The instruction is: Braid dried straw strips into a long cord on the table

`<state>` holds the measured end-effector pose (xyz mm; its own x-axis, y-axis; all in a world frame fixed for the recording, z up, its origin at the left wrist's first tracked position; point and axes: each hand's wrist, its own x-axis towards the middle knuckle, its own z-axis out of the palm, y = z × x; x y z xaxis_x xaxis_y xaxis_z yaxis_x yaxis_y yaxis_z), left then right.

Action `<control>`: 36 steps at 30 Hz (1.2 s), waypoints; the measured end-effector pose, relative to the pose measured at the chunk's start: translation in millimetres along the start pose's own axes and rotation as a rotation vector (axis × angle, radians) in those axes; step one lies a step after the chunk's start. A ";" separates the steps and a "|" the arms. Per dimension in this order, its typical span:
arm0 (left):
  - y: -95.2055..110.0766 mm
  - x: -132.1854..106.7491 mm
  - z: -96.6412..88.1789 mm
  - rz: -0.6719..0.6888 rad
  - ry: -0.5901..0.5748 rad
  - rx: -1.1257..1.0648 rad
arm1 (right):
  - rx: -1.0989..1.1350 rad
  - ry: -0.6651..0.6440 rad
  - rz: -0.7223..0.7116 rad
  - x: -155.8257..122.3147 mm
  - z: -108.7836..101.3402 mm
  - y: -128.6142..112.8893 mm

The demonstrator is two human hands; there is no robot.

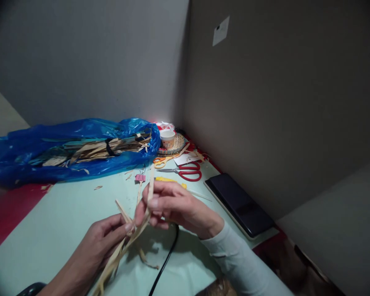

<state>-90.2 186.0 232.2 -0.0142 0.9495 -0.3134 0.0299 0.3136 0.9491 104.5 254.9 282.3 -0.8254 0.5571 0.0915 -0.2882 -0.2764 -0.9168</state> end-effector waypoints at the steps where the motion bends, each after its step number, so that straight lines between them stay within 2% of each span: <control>1: 0.0 -0.3 0.0 0.011 0.001 0.028 | -0.005 0.031 -0.035 -5.6 -0.6 -4.9; 3: 0.6 -1.4 0.1 0.036 0.006 0.075 | -0.043 0.154 -0.107 -20.6 -0.4 -18.3; 5: 1.6 -2.6 0.3 0.062 0.005 0.102 | -0.131 0.366 -0.196 -39.0 0.4 -36.7; 9: 2.1 -3.0 0.0 0.078 0.007 0.120 | -0.353 0.843 -0.546 -73.4 -5.2 -79.5; 11: 0.9 -2.1 -0.4 0.073 -0.002 0.127 | -0.433 0.933 -0.631 -85.3 -12.9 -98.0; 15: -2.2 0.1 -0.9 0.074 -0.002 0.107 | -0.508 0.884 -0.650 -96.0 -24.5 -121.9; 18: -0.9 0.4 -0.6 0.088 -0.011 0.103 | -0.542 0.902 -0.649 -89.3 -26.9 -128.7; 21: 1.8 -0.9 -0.2 0.053 -0.038 0.076 | -0.659 1.098 -0.645 -69.0 -39.0 -126.7; 22: 2.3 -1.6 0.0 0.041 -0.034 0.057 | -0.761 1.185 -0.614 -60.9 -46.9 -124.4; 23: 2.5 -2.5 0.2 0.033 -0.024 0.037 | -0.929 1.202 -0.504 -53.1 -55.9 -121.4; 26: 3.3 -6.4 1.9 -0.011 -0.005 -0.049 | -1.138 1.167 -0.302 -36.3 -78.3 -106.6; 29: 6.5 -10.8 4.5 -0.087 -0.022 -0.155 | -1.414 1.123 -0.220 -31.8 -71.6 -77.6; 30: 7.7 -11.8 5.3 -0.104 -0.022 -0.184 | -1.599 0.999 -0.225 -31.9 -61.5 -63.9; 31: 8.7 -12.6 5.8 -0.113 -0.019 -0.209 | -1.708 0.782 -0.239 -32.2 -48.7 -48.6; 34: 8.2 -12.5 5.6 -0.129 -0.036 -0.268 | -1.792 0.096 -0.376 -31.8 -6.5 -0.7; 35: 6.6 -11.7 4.9 -0.131 -0.047 -0.282 | -1.827 -0.046 -0.422 -30.9 5.0 12.9; 36: 4.3 -10.5 3.9 -0.135 -0.059 -0.288 | -1.850 -0.119 -0.470 -29.9 14.3 24.3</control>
<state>-86.0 177.4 239.4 0.0591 0.9008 -0.4302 -0.2527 0.4304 0.8665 115.3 220.4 262.8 -0.8936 0.2568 0.3680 0.2704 0.9626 -0.0151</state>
